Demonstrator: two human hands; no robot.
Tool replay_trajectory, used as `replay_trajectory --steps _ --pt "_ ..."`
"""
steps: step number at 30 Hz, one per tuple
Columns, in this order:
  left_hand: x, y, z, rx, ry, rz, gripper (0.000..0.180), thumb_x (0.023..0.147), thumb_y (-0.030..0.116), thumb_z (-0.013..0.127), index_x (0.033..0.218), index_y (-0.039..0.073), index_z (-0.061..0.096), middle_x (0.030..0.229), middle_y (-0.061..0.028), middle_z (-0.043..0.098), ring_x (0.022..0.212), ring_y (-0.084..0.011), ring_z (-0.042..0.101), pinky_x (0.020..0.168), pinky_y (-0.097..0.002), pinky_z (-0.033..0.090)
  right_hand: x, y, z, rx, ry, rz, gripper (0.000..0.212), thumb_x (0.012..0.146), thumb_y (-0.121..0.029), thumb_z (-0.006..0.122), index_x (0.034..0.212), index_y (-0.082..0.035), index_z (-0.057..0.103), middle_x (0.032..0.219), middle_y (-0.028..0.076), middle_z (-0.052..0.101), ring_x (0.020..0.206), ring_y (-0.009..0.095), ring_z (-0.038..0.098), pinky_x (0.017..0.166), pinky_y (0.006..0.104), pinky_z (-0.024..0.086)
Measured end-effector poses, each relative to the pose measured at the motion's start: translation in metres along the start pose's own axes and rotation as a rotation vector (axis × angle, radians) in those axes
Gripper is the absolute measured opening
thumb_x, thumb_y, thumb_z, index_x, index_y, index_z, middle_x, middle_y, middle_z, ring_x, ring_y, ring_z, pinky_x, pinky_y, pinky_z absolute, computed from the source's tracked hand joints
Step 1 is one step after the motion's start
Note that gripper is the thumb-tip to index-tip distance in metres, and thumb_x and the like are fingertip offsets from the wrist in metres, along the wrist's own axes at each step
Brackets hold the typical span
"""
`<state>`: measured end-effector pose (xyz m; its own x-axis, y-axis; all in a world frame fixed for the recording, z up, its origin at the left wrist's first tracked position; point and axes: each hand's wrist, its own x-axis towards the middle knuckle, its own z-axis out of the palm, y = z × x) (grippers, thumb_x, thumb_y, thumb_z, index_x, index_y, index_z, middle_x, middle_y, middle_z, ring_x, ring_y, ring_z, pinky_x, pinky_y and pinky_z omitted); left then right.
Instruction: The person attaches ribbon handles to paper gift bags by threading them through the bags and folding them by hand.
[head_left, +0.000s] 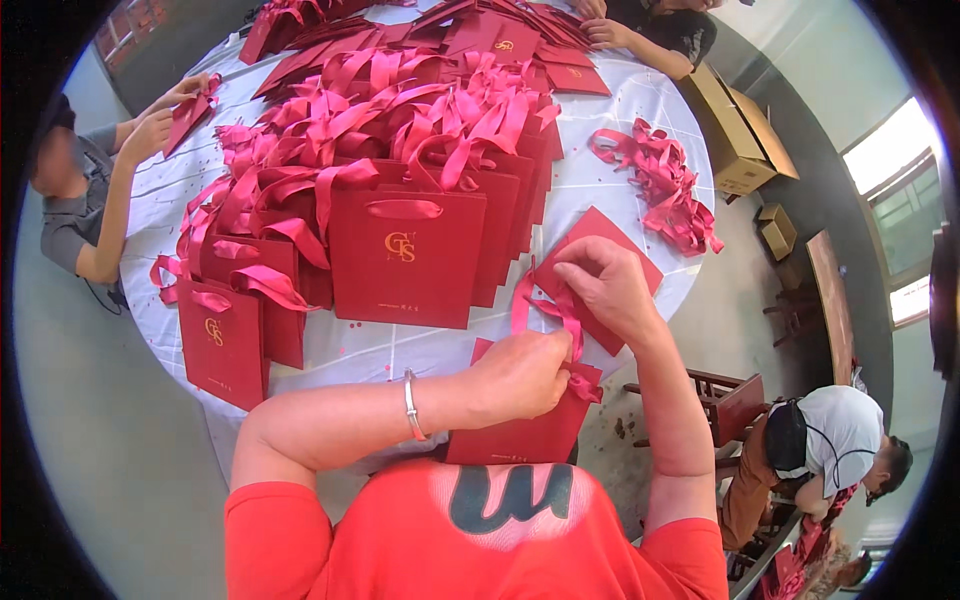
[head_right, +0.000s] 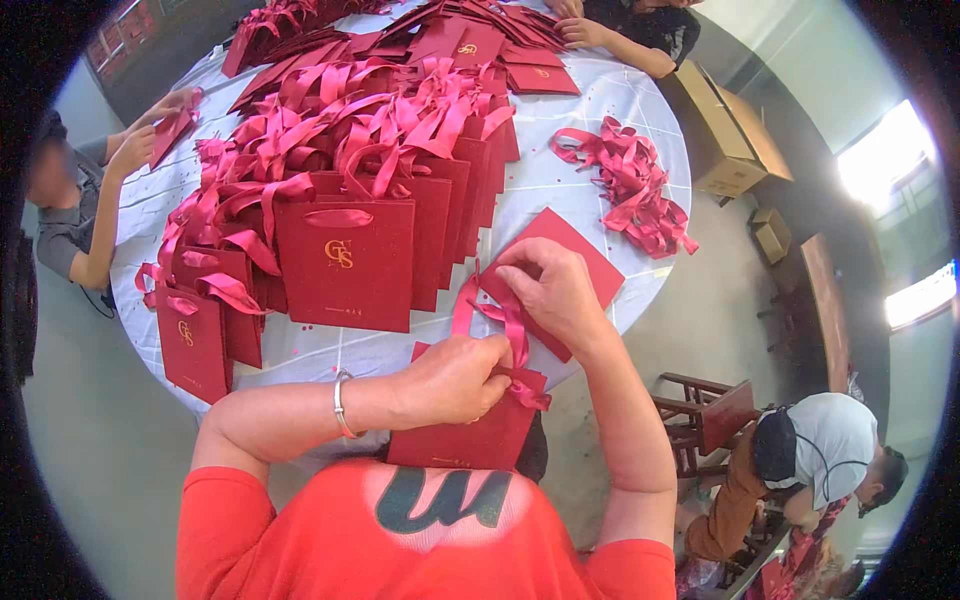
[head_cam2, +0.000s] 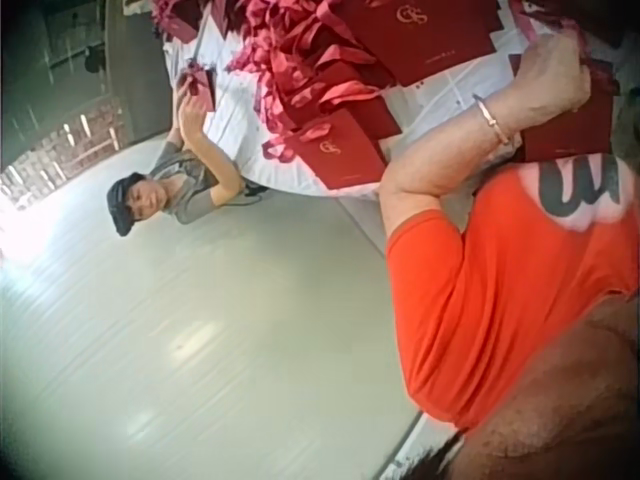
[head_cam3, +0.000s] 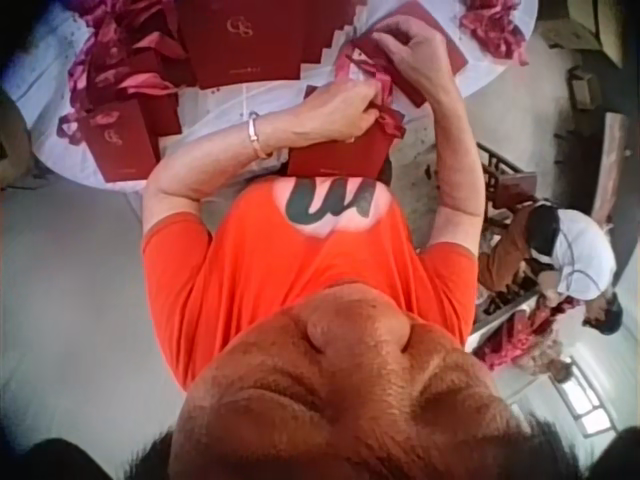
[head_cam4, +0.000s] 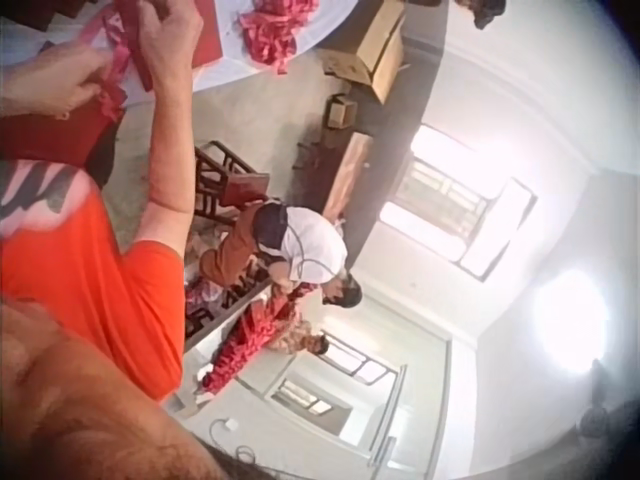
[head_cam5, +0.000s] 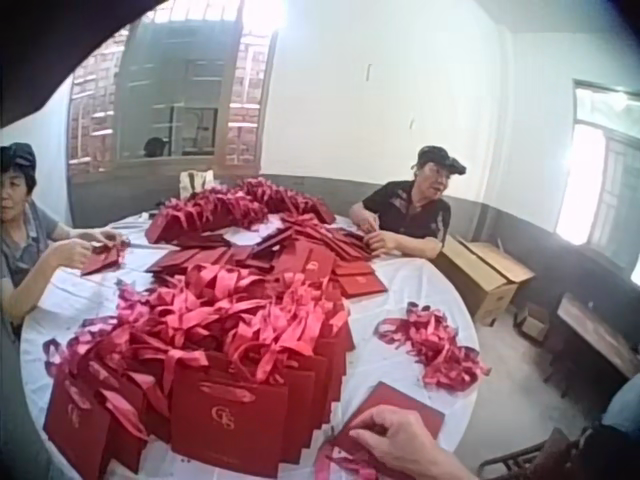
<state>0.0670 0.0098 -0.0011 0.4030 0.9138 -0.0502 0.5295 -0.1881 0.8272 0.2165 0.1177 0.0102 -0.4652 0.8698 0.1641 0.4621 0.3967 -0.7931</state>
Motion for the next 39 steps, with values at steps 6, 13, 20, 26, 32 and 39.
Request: replay_trajectory --steps 6,13,20,26,32,39 --pt "0.0 0.001 -0.001 0.015 -0.016 0.004 0.017 0.086 0.013 0.062 0.094 -0.003 0.059 0.084 -0.0269 0.065 0.083 -0.0446 0.064 0.072 -0.0518 0.049 0.007 -0.025 0.003 -0.077 -0.328 0.039 0.015 0.08 -0.006 0.075 0.091 0.003 0.07 0.076 0.006 0.067 0.07 0.01 0.063 0.063 0.0272 0.052" --pt "0.0 0.002 -0.002 0.013 -0.021 -0.013 0.018 0.086 0.013 0.062 0.094 -0.002 0.058 0.085 -0.0269 0.065 0.085 -0.0449 0.063 0.073 -0.0524 0.049 0.011 -0.029 0.01 -0.137 -0.42 0.017 0.02 0.075 -0.006 0.076 0.091 0.003 0.068 0.073 0.009 0.067 0.067 0.013 0.064 0.062 0.0293 0.052" --pt "-0.001 0.002 -0.001 0.005 -0.003 0.016 0.017 0.086 0.013 0.061 0.093 -0.002 0.058 0.083 -0.0267 0.065 0.084 -0.0445 0.064 0.073 -0.0522 0.049 0.009 -0.02 0.011 -0.183 -0.403 -0.021 0.019 0.077 -0.004 0.071 0.094 0.004 0.068 0.075 0.011 0.067 0.067 0.016 0.065 0.063 0.0307 0.052" --pt "-0.001 0.004 -0.004 -0.01 -0.049 -0.028 0.017 0.087 0.012 0.061 0.094 -0.003 0.059 0.082 -0.0253 0.066 0.079 -0.0405 0.066 0.07 -0.0494 0.05 0.007 -0.008 -0.012 0.095 -0.106 0.159 0.013 0.088 -0.006 0.066 0.097 0.001 0.069 0.079 0.0 0.066 0.069 0.007 0.06 0.061 0.0239 0.05" --pt "-0.001 0.004 -0.004 -0.02 -0.025 -0.007 0.016 0.088 0.011 0.061 0.094 -0.003 0.059 0.079 -0.0235 0.067 0.072 -0.0377 0.068 0.068 -0.0478 0.051 0.008 0.012 -0.034 0.34 -0.044 0.456 0.013 0.089 -0.008 0.067 0.098 0.002 0.07 0.079 0.003 0.068 0.063 0.007 0.062 0.058 0.0227 0.053" --pt "-0.002 0.003 -0.001 -0.022 -0.008 -0.007 0.016 0.088 0.012 0.062 0.095 -0.003 0.059 0.084 -0.0249 0.068 0.082 -0.0413 0.067 0.071 -0.0476 0.051 0.011 0.013 -0.026 0.306 -0.038 0.486 0.014 0.087 -0.007 0.07 0.094 0.004 0.07 0.075 0.004 0.067 0.06 0.008 0.063 0.056 0.0236 0.055"
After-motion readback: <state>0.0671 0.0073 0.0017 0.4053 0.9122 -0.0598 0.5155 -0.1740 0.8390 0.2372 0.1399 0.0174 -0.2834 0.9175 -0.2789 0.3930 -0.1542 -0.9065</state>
